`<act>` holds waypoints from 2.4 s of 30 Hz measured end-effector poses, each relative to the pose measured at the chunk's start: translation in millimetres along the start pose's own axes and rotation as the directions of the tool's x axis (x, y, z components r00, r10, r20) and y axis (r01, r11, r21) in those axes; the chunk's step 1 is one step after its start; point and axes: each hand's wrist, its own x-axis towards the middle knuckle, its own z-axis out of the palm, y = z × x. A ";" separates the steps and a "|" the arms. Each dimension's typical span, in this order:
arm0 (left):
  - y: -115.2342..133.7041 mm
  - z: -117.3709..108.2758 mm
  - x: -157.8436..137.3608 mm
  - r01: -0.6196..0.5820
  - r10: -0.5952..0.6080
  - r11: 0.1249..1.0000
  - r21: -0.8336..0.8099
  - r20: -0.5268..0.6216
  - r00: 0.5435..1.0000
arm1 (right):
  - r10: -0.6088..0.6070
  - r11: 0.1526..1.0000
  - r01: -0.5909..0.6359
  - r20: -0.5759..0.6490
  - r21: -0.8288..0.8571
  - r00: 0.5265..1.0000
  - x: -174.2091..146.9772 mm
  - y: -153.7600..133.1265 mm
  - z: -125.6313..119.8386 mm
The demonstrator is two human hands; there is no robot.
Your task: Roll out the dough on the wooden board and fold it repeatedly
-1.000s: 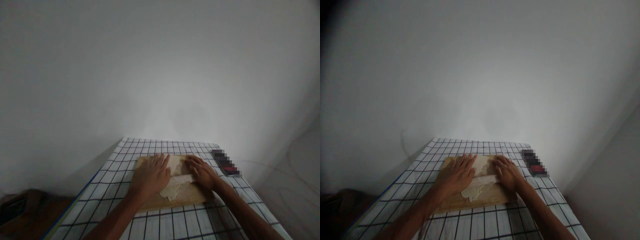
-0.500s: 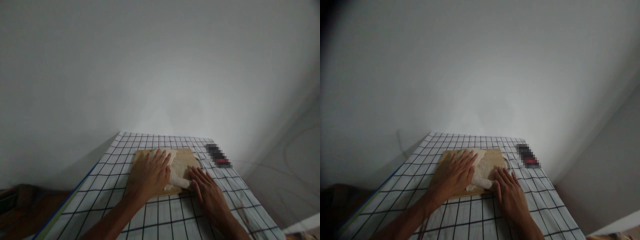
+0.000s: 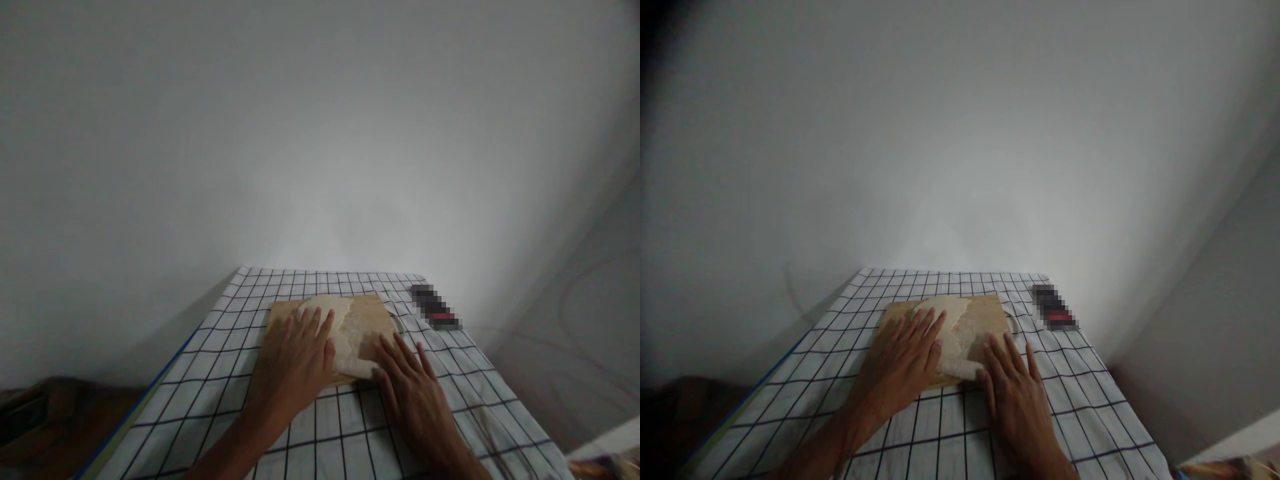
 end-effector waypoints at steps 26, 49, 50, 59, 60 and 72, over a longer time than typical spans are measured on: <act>-19.0 29.2 42.9 0.036 -0.039 0.995 0.091 0.028 0.999 | 0.054 0.999 -0.054 0.160 -0.001 0.986 91.3 37.9 14.5; -28.5 4.3 -16.8 -0.235 0.247 0.964 0.123 -0.092 0.965 | 0.111 0.990 -0.095 -0.157 0.109 0.981 -19.2 -49.1 1.2; -26.8 7.4 -11.6 -0.227 0.240 0.965 0.132 -0.091 0.967 | 0.112 0.991 -0.099 -0.146 0.095 0.983 -15.3 -44.8 0.3; -13.2 17.9 24.9 -0.177 0.191 0.952 0.249 -0.030 0.981 | 0.128 0.992 -0.128 -0.013 0.004 0.992 42.9 15.7 7.8; -12.7 16.6 25.1 -0.184 0.197 0.950 0.252 -0.028 0.980 | 0.125 0.992 -0.125 0.004 -0.001 0.992 53.9 23.2 10.0; -30.9 34.3 66.0 0.145 -0.144 0.957 0.251 -0.022 0.989 | -0.235 0.968 0.191 0.324 0.161 0.916 207.7 63.9 52.5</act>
